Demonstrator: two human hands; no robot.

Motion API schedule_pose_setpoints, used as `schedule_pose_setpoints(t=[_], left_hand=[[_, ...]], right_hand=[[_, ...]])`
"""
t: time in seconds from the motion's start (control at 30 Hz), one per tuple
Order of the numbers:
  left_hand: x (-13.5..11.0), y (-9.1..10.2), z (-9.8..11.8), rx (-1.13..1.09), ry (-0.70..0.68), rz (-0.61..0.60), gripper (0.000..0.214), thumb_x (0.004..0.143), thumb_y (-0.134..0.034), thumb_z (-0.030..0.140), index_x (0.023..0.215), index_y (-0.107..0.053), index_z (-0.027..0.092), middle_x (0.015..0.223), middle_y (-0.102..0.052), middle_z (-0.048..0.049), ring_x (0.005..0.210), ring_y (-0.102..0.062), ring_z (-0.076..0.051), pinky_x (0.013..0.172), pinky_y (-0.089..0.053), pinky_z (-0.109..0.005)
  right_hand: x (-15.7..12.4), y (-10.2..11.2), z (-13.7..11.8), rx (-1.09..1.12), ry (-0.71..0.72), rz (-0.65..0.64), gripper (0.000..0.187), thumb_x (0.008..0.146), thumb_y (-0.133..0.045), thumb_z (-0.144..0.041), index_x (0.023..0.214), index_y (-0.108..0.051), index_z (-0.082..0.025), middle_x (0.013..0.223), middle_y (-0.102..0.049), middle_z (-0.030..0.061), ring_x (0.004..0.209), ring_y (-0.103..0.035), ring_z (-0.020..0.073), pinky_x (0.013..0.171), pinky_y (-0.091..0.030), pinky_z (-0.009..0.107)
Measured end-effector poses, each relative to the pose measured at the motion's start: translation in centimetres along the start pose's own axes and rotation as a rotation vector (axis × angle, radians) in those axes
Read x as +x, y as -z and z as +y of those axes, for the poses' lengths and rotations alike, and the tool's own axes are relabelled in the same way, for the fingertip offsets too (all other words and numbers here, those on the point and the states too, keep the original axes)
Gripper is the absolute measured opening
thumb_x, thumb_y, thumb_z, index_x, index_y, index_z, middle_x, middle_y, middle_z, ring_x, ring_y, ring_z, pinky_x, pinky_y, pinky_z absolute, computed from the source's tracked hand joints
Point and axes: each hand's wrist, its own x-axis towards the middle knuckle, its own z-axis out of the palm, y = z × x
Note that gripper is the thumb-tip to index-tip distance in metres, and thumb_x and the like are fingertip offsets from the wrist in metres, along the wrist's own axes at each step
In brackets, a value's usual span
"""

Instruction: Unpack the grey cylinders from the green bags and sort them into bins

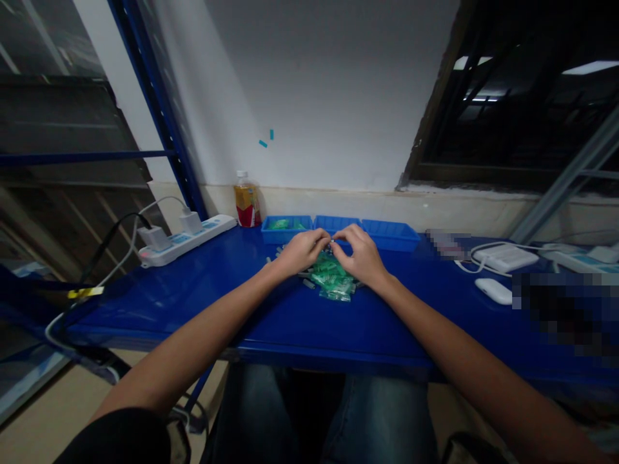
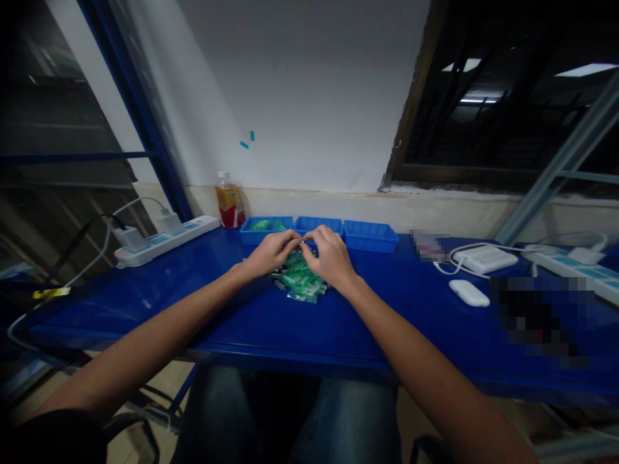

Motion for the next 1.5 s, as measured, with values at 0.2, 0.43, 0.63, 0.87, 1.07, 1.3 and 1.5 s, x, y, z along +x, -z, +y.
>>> schedule_pose_setpoints(t=[0.2, 0.43, 0.63, 0.87, 1.07, 1.3, 1.5], left_hand=[[0.2, 0.3, 0.3, -0.021, 0.019, -0.023, 0.027, 0.094, -0.036, 0.029, 0.088, -0.058, 0.014, 0.079, -0.065, -0.0059, 0.072, -0.059, -0.016, 0.066, -0.042, -0.026], [0.1, 2.2, -3.3, 0.214, 0.051, -0.317, 0.022, 0.083, -0.048, 0.022, 0.095, -0.067, 0.017, 0.095, -0.069, -0.0075, 0.086, -0.062, -0.019, 0.076, -0.044, -0.027], [-0.4, 2.0, -5.3, 0.235, 0.135, -0.409, 0.02, 0.073, -0.057, 0.022, 0.086, -0.071, 0.02, 0.086, -0.072, -0.0033, 0.076, -0.064, -0.016, 0.068, -0.043, -0.022], [-0.6, 1.5, -4.7, 0.235, 0.248, -0.344, 0.013, 0.069, -0.059, 0.023, 0.074, -0.07, 0.02, 0.074, -0.07, -0.0028, 0.066, -0.061, -0.016, 0.059, -0.039, -0.023], [0.3, 2.0, -2.9, 0.138, 0.332, -0.137, 0.037, 0.086, -0.041, 0.041, 0.085, -0.064, 0.012, 0.074, -0.065, -0.0063, 0.064, -0.055, -0.014, 0.057, -0.037, -0.024], [0.5, 0.5, -1.4, -0.27, 0.296, -0.04, 0.038, 0.083, -0.047, 0.047, 0.078, -0.06, 0.012, 0.066, -0.056, -0.0017, 0.06, -0.048, -0.012, 0.057, -0.037, -0.024], [0.5, 0.5, -1.4, -0.204, 0.301, -0.029, 0.04, 0.087, -0.041, 0.046, 0.073, -0.057, 0.013, 0.061, -0.053, -0.0006, 0.057, -0.048, -0.013, 0.056, -0.036, -0.024]], right_hand=[[0.4, 0.1, 0.3, -0.066, 0.038, -0.027, 0.013, 0.084, -0.051, -0.029, 0.09, -0.058, -0.02, 0.088, -0.061, 0.007, 0.087, -0.055, 0.0226, 0.075, -0.039, 0.035], [0.6, 1.8, 6.3, -0.357, -0.372, 0.071, 0.023, 0.082, -0.051, -0.036, 0.082, -0.063, -0.016, 0.09, -0.06, 0.0122, 0.092, -0.051, 0.0276, 0.079, -0.037, 0.038], [-0.3, 2.2, 10.0, -0.505, -0.698, -0.056, 0.036, 0.083, -0.046, -0.042, 0.086, -0.069, -0.015, 0.102, -0.058, 0.0157, 0.101, -0.045, 0.0315, 0.082, -0.033, 0.044], [-0.2, 1.2, 9.5, -0.484, -0.703, -0.124, 0.041, 0.085, -0.044, -0.046, 0.083, -0.071, -0.016, 0.1, -0.06, 0.0163, 0.102, -0.043, 0.0333, 0.081, -0.031, 0.047], [-0.2, 0.4, 4.8, -0.311, -0.308, -0.069, 0.034, 0.085, -0.05, -0.044, 0.101, -0.063, -0.017, 0.096, -0.063, 0.0112, 0.095, -0.05, 0.0277, 0.079, -0.032, 0.039], [0.6, -2.0, -0.6, -0.247, -0.032, -0.126, 0.018, 0.086, -0.05, -0.032, 0.092, -0.06, -0.018, 0.088, -0.063, 0.0072, 0.088, -0.053, 0.0239, 0.075, -0.031, 0.035], [0.7, -1.5, -0.6, -0.19, -0.022, -0.055, 0.018, 0.086, -0.052, -0.031, 0.093, -0.06, -0.018, 0.087, -0.063, 0.0063, 0.086, -0.054, 0.0226, 0.073, -0.033, 0.033]])
